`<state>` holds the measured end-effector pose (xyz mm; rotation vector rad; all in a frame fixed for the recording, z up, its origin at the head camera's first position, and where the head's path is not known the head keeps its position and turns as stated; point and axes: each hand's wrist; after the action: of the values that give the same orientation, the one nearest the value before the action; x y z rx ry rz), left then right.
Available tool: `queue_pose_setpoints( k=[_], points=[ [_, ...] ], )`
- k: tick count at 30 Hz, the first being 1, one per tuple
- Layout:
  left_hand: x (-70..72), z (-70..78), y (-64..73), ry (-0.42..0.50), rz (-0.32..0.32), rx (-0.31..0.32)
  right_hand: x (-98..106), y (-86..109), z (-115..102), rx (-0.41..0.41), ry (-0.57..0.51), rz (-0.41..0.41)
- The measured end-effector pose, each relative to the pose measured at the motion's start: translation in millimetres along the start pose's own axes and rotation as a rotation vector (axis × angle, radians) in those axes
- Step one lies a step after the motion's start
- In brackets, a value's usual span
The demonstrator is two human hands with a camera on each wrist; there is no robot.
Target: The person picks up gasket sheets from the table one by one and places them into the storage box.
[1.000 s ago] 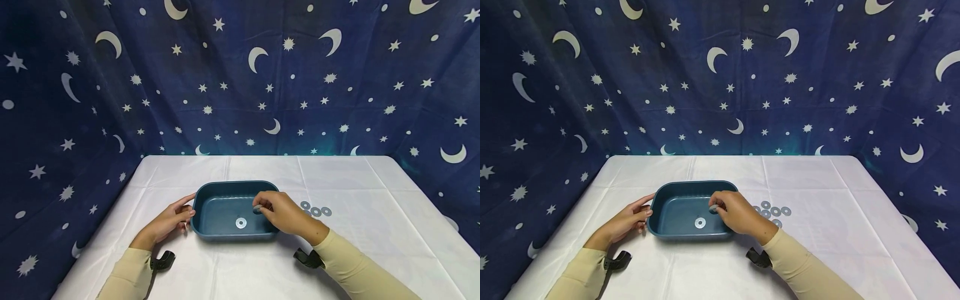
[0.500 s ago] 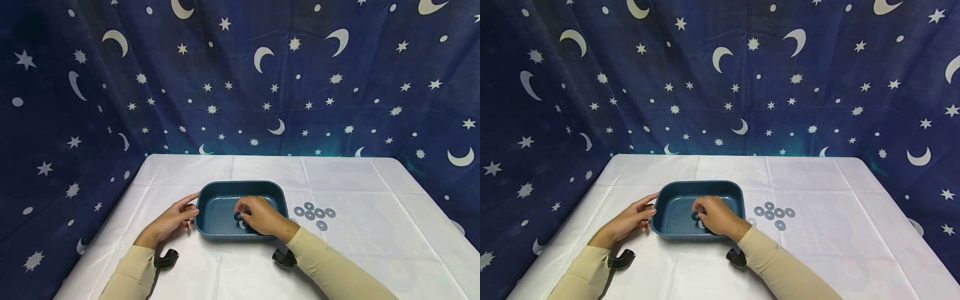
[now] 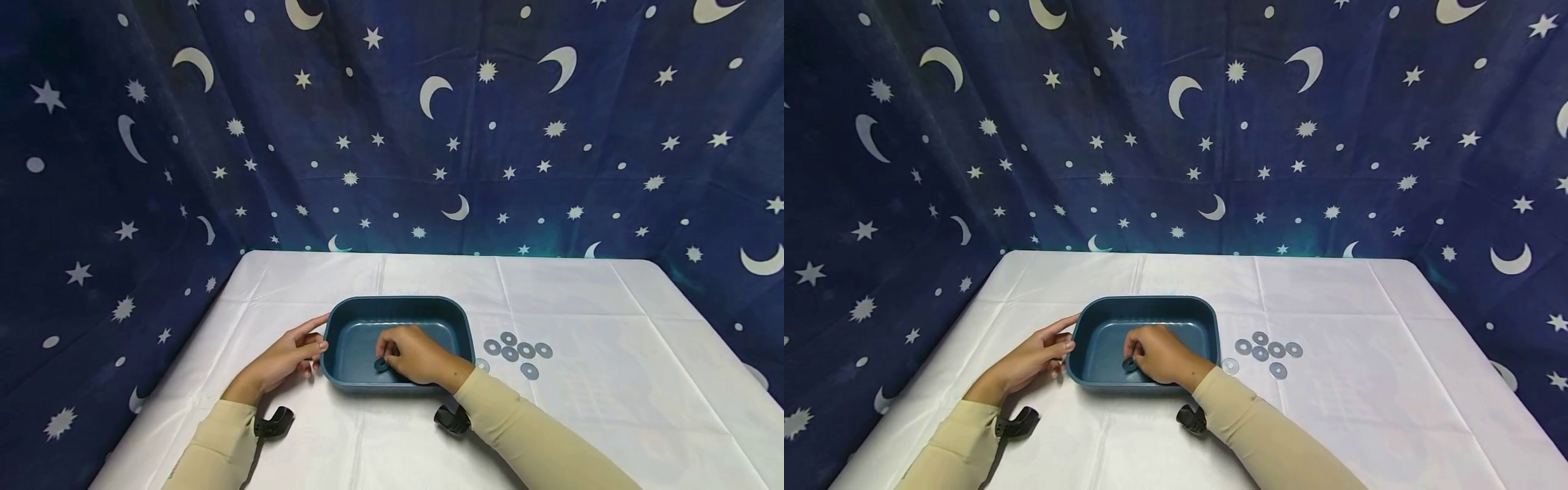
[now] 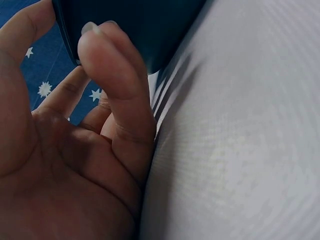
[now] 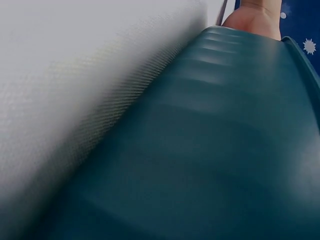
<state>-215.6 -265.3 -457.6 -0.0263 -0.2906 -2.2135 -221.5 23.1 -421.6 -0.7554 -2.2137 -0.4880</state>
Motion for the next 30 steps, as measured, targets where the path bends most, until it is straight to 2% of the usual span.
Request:
queue_pose_setpoints(
  k=[11,18,23,30],
  points=[
    [-1.1,0.9,0.1,-0.005,-0.004,-0.005,-1.0,-1.5,2.5,-0.014,0.025,-0.006],
    [-1.0,0.3,0.2,-0.007,-0.008,-0.009,4.9,9.7,-0.2,-0.016,0.036,0.011],
    [-0.3,-1.2,-0.1,-0.014,-0.009,-0.012,12.3,29.9,-2.8,-0.008,0.062,0.094],
    [1.5,-1.6,0.1,-0.022,-0.004,-0.005,23.3,66.6,2.6,-0.021,0.095,0.258]
  ],
)
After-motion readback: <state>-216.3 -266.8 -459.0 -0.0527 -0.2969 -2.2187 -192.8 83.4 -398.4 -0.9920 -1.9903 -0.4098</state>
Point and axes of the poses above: each hand's wrist, its own y-axis away from the middle knuckle, its own x-axis out of the back of the hand, z = x × y, and after that the axes turned 14 degrees about -z, right-handed
